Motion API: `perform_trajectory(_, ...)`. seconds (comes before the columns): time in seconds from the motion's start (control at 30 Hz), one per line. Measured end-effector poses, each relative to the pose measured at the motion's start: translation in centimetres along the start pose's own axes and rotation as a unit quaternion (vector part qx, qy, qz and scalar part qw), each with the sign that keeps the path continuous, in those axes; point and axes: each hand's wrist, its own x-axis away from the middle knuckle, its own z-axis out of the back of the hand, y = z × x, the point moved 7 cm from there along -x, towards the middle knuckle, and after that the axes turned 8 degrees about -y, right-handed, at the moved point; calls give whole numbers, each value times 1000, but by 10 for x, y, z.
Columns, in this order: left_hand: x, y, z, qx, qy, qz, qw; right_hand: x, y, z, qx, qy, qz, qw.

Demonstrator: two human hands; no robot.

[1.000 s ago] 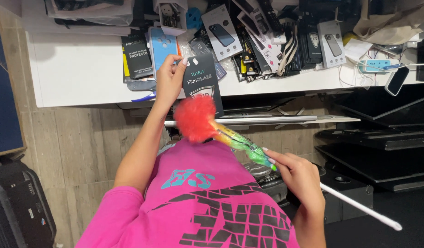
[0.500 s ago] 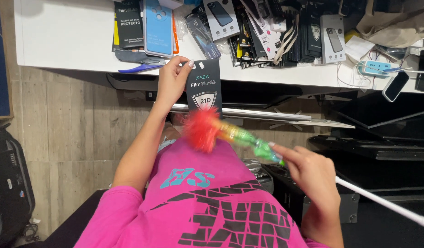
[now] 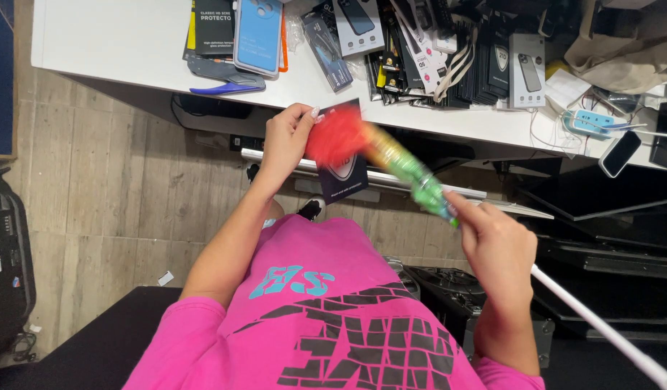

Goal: The person is using a colorful duster to clean dust off various electronics accessories like phone cases and screen protectors on a desk and display shelves.

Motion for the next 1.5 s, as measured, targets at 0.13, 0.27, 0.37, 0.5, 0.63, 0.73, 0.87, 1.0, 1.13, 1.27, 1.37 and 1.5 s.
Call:
perform_trajectory(0.13, 2, -13, -2, 1, 11, -16, 1000, 0, -13, -2, -22, -2, 23, 999)
perform_trajectory(0.27, 15, 11, -10, 100, 11, 21, 995, 1, -14, 0, -36, 29, -1, 999)
perform_trajectory(0.37, 16, 10, -7, 141, 18, 16, 990, 3, -23, -5, -54, 20, -1, 998)
perform_trajectory(0.5, 13, 6, -13, 216, 12, 26, 976, 3, -13, -5, -52, 69, -37, 996)
perform_trajectory(0.63, 1, -29, -11, 185, 26, 25, 982, 2, -22, -17, -98, -47, 13, 994)
perform_trajectory(0.73, 3, -27, -13, 170, 26, 27, 985, 2, -17, -8, -97, 6, -8, 995)
perform_trajectory(0.87, -2, -37, -12, 191, 23, 19, 981, 0, -16, -8, -99, -14, -8, 995)
perform_trajectory(1.0, 14, 11, -14, 217, 19, 24, 976, -1, -8, -3, -106, 29, -25, 994)
perform_trajectory(1.13, -1, -18, -3, 158, 13, 16, 987, -1, -17, -12, -156, -77, -1, 985)
perform_trajectory(1.27, 4, -9, -1, 188, 37, 6, 981, -3, -6, -9, -147, -32, -22, 988)
perform_trajectory(1.37, -4, -22, 4, 136, 50, -9, 989, -4, -3, -10, -159, -58, -31, 985)
perform_trajectory(1.5, 6, 0, 5, 128, 57, -5, 990, -2, 2, -19, -143, -63, -39, 987)
